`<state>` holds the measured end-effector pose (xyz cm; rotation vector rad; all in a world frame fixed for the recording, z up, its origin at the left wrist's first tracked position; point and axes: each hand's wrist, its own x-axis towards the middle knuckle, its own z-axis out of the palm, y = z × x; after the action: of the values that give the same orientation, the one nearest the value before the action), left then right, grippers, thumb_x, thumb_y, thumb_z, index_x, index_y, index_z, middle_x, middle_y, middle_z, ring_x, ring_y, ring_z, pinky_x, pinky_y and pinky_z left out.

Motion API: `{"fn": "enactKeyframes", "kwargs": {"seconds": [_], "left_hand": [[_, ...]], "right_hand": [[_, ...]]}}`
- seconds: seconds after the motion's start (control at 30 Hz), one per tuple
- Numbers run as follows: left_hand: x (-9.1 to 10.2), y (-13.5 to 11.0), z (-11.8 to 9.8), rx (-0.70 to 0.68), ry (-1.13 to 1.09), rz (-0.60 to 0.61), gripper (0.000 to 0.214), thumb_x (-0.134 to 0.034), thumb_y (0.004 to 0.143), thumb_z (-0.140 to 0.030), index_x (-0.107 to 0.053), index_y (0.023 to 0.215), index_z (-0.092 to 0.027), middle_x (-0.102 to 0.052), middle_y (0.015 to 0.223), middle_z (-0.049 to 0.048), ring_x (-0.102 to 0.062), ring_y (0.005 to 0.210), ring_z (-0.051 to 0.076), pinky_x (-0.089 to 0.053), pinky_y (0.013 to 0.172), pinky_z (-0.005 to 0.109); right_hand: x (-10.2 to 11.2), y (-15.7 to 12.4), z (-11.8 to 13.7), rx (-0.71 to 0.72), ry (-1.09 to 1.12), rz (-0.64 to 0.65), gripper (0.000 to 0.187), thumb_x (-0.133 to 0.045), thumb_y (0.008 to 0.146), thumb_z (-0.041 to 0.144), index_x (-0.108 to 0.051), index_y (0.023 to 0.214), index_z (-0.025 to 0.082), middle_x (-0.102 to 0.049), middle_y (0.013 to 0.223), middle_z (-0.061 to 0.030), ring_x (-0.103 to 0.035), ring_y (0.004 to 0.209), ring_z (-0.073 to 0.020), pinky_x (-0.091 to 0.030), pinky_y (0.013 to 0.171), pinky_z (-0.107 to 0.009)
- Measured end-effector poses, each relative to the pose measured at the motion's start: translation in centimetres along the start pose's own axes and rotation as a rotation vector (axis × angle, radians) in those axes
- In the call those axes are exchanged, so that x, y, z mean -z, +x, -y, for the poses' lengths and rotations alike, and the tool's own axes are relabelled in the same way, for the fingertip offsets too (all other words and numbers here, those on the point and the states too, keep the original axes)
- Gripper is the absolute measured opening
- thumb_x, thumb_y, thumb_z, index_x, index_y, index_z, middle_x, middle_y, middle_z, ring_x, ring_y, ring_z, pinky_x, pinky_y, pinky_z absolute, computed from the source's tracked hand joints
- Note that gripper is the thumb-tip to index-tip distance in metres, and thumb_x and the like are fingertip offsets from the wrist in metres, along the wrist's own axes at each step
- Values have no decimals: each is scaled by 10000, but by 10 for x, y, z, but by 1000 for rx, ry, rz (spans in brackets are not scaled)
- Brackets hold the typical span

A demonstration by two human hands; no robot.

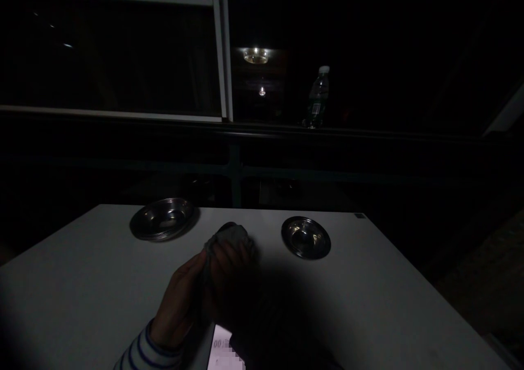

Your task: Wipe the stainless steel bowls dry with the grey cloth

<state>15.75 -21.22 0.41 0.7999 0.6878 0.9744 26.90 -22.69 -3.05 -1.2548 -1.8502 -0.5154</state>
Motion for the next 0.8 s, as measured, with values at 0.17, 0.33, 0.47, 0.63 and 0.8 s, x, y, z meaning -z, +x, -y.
{"fn": "enactKeyframes", "kwargs": {"seconds": [0.17,0.33,0.47,0.63,0.8], "left_hand": [[-1,-4,2,34,-50,41,266,-568,730,-328,-639,909,-145,-661,734,37,-584,630,143,-427,576,245],[-2,1,-2,32,-64,29,274,-594,709,-312,-637,914,-135,-664,766,44,-597,664,152,-444,629,261],[2,6,-3,22,-147,1,215,-600,707,-261,-636,875,-132,-659,798,35,-593,685,134,-445,675,251],[3,5,-6,58,-205,-19,183,-601,701,-282,-632,789,-124,-645,719,28,-586,641,134,-451,641,258],[-2,4,-12,-31,-201,-12,159,-633,671,-246,-623,770,-122,-626,694,6,-557,606,102,-443,616,225]], "right_hand": [[-3,16,-29,-266,181,130,397,-291,843,257,-479,1147,85,-535,1159,-138,-457,1111,-197,-400,923,-370],[-5,15,-15,-145,100,103,445,-347,814,291,-443,1190,73,-473,1231,-145,-374,1176,-250,-319,972,-449],[-5,-6,7,29,-22,110,412,-379,796,253,-467,1163,88,-489,1223,-120,-345,1194,-258,-251,997,-489],[-7,-25,-1,304,-83,69,319,-385,786,168,-534,1069,169,-580,1119,-40,-357,1184,-199,-165,1043,-443],[2,-1,-3,226,-63,92,311,-378,799,269,-545,1034,153,-514,1206,-67,-348,1186,-228,-193,1018,-461]]}}
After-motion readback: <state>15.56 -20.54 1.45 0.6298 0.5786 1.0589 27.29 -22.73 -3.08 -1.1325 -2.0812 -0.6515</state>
